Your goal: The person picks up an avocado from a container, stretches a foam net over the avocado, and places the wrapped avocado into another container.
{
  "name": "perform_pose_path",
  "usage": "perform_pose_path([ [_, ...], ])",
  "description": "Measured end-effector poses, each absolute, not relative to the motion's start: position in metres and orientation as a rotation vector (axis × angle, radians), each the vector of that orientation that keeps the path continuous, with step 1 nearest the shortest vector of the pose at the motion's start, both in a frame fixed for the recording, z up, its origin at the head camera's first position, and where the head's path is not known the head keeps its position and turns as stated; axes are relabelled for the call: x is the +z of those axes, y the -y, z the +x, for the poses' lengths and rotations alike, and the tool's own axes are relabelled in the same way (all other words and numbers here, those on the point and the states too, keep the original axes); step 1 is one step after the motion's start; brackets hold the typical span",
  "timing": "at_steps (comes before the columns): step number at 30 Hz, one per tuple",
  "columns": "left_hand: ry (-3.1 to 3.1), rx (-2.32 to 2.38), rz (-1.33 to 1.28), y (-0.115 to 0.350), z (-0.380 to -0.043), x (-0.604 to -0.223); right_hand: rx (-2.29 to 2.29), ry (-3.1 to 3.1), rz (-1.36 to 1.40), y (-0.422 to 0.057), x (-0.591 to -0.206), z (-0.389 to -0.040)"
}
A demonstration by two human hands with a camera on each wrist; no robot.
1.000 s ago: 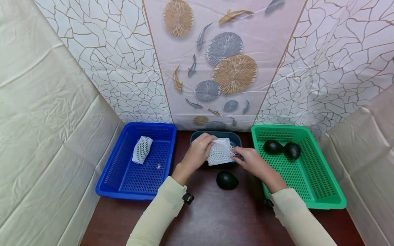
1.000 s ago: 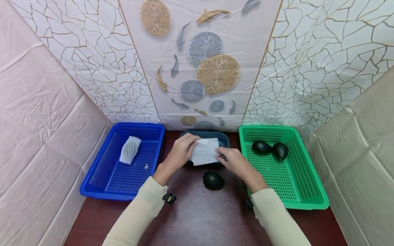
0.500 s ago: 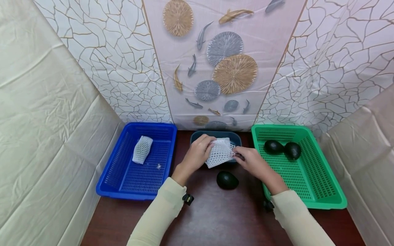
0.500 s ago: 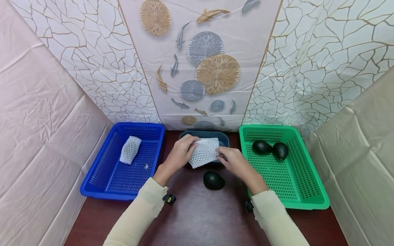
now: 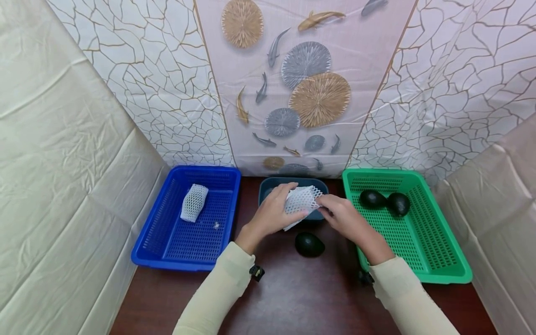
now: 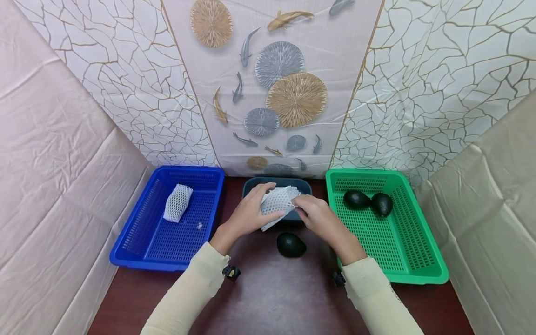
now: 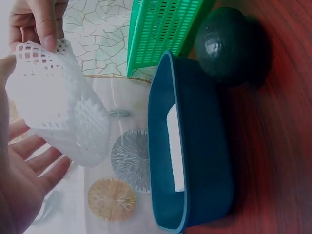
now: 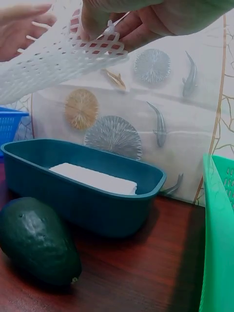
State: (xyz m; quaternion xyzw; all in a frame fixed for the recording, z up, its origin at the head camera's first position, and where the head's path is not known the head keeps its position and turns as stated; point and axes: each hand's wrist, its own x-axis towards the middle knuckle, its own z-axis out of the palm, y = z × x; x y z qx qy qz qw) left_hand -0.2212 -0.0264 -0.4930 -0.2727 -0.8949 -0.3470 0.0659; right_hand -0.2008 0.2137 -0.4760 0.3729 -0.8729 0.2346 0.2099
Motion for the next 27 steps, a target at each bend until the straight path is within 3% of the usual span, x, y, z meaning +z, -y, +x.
perform_pose_path([
  [15,2.813,-1.092,-0.792,0.014,-0.221,-0.504,0.665,2.358,1.034,-0.208,-0.476,-0.199],
  [27,2.768,-0.972,-0.756,0.026,-0.224,-0.505,0.843,2.521,0.765,-0.211,-0.483,-0.19],
])
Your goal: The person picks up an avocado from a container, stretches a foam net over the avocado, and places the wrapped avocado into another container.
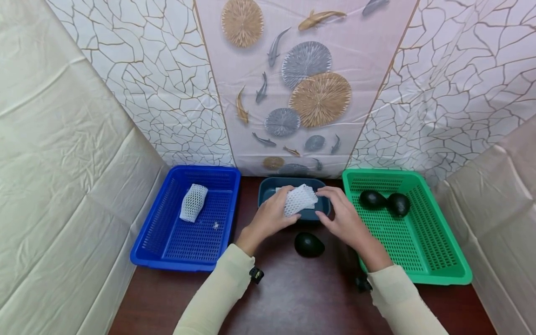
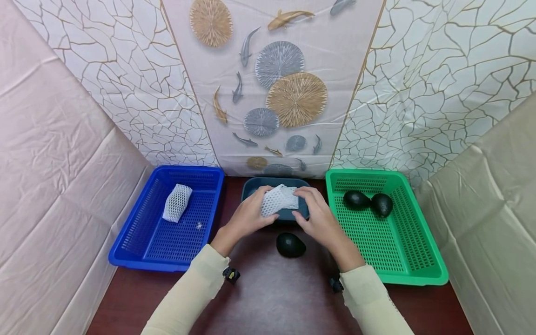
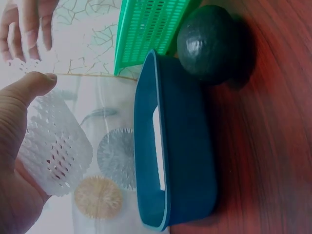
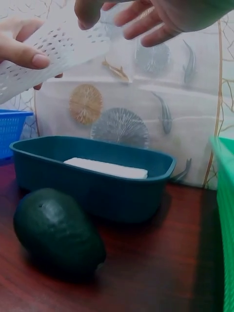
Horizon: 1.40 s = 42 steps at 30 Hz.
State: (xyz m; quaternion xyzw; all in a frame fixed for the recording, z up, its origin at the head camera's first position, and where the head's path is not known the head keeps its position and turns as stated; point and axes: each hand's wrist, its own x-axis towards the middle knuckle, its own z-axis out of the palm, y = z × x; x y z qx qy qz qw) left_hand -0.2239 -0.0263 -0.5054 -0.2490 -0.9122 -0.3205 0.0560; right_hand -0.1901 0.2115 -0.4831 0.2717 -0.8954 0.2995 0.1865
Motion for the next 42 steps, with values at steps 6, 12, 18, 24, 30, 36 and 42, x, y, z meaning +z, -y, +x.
perform_pose_path([
  [6,2.738,-0.916,-0.723,0.035,-0.227,-0.503,0.881,2.663,0.584,-0.206,-0.496,-0.187],
  [12,2.735,-0.894,-0.701,0.04,-0.228,-0.501,0.942,2.802,0.558,-0.202,-0.509,-0.182],
  [18,2.731,-0.899,-0.699,0.043,-0.229,-0.499,0.93,2.909,0.625,-0.199,-0.519,-0.178],
  [24,2.726,-0.883,-0.696,0.046,-0.229,-0.497,0.939,3.015,0.719,-0.198,-0.522,-0.176],
  [30,2.719,-0.852,-0.709,0.048,-0.23,-0.497,0.893,3.17,0.741,-0.2,-0.526,-0.178],
  [36,2.717,-0.834,-0.713,0.049,-0.23,-0.497,0.86,3.292,0.704,-0.2,-0.538,-0.181],
  [42,2.722,-0.829,-0.724,0.05,-0.231,-0.498,0.847,3.385,0.655,-0.196,-0.549,-0.182],
])
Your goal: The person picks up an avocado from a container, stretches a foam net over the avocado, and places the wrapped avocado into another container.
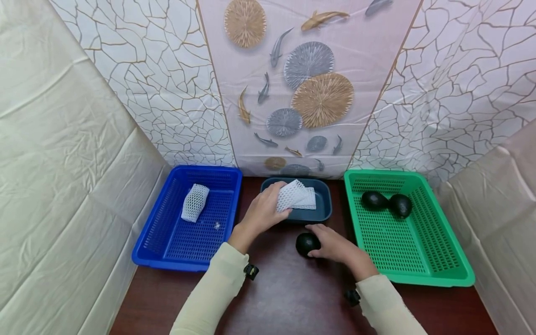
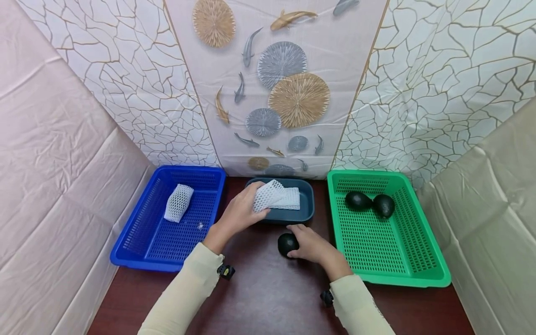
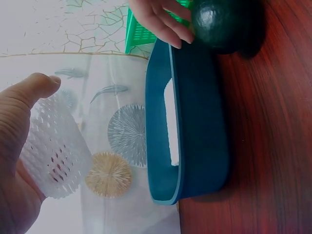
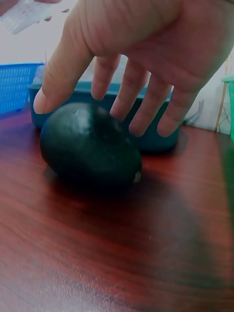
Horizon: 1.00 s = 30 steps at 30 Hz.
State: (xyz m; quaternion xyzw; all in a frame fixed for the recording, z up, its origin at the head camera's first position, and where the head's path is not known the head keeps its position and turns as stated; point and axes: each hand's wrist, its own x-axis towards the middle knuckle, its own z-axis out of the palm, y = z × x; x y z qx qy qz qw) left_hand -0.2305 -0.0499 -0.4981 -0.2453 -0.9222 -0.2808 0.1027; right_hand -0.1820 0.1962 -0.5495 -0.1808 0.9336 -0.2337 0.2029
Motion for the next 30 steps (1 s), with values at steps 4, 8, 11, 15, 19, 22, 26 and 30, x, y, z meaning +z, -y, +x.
perform_pose_path([
  [4,2.723,-0.804,-0.744,0.05,-0.231,-0.501,-0.629,-2.598,-0.489,-0.195,-0.558,-0.184],
  [8,2.706,-0.78,-0.759,0.05,-0.229,-0.503,-0.641,-2.603,-0.468,-0.196,-0.567,-0.185],
  [11,2.692,-0.767,-0.759,0.05,-0.228,-0.502,-0.667,-2.605,-0.462,-0.196,-0.573,-0.186],
  [15,2.676,-0.76,-0.756,0.05,-0.227,-0.502,-0.681,-2.617,-0.464,-0.198,-0.583,-0.186],
  [19,2.661,-0.753,-0.755,0.05,-0.227,-0.501,-0.694,-2.639,-0.472,-0.198,-0.587,-0.185],
  [22,2.657,-0.733,-0.755,0.051,-0.227,-0.502,-0.707,-2.649,-0.478,-0.198,-0.586,-0.183],
  [26,2.656,-0.712,-0.758,0.053,-0.226,-0.504,-0.742,-2.661,-0.488,-0.198,-0.581,-0.18],
  [30,2.651,-0.709,-0.758,0.054,-0.226,-0.505,-0.762,-2.694,-0.524,-0.2,-0.574,-0.178],
])
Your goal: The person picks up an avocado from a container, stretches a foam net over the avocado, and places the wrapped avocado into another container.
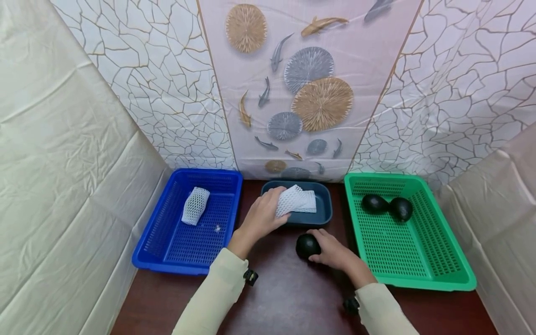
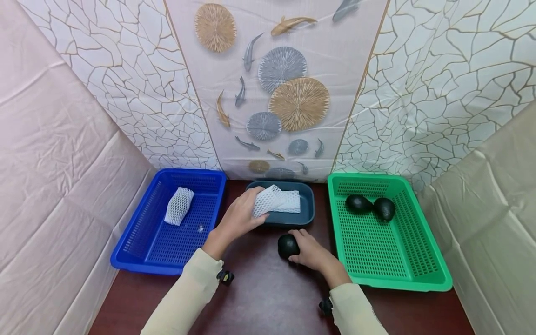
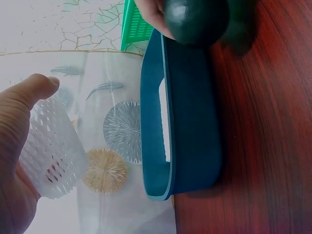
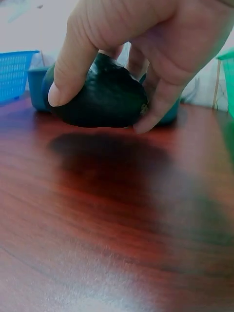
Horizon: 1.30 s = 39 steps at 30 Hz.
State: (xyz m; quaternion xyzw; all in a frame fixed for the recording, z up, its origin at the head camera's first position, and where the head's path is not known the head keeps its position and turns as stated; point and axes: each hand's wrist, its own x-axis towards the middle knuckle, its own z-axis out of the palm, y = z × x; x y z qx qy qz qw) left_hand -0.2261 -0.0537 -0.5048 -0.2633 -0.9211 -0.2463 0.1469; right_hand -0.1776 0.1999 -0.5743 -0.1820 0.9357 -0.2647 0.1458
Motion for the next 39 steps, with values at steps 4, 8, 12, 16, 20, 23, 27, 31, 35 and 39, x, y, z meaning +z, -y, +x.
perform_pose_path([
  [4,2.662,-0.688,-0.757,0.054,-0.226,-0.505,-0.763,-2.732,-0.544,-0.203,-0.564,-0.176],
  [8,2.68,-0.67,-0.76,0.056,-0.226,-0.506,-0.777,-2.765,-0.529,-0.207,-0.548,-0.175],
  [12,2.694,-0.646,-0.771,0.057,-0.226,-0.506,-0.789,-2.808,-0.519,-0.211,-0.53,-0.175],
  [16,2.698,-0.611,-0.783,0.058,-0.226,-0.505,-0.791,-2.864,-0.547,-0.216,-0.514,-0.178],
  [20,2.702,-0.578,-0.799,0.06,-0.226,-0.505,-0.807,-2.898,-0.573,-0.221,-0.5,-0.183],
  [23,2.709,-0.546,-0.813,0.06,-0.226,-0.505,-0.834,-2.902,-0.577,-0.223,-0.489,-0.188],
  [27,2.714,-0.484,-0.825,0.061,-0.227,-0.506,-0.856,-2.893,-0.591,-0.223,-0.475,-0.192],
  [31,2.703,-0.425,-0.836,0.061,-0.228,-0.507,-0.869,-2.899,-0.635,-0.223,-0.465,-0.196],
  [35,2.691,-0.389,-0.858,0.061,-0.228,-0.506,-0.884,-2.901,-0.685,-0.221,-0.459,-0.2],
  [39,2.703,-0.361,-0.881,0.06,-0.228,-0.505,-0.878,-2.875,-0.694,-0.218,-0.453,-0.203],
])
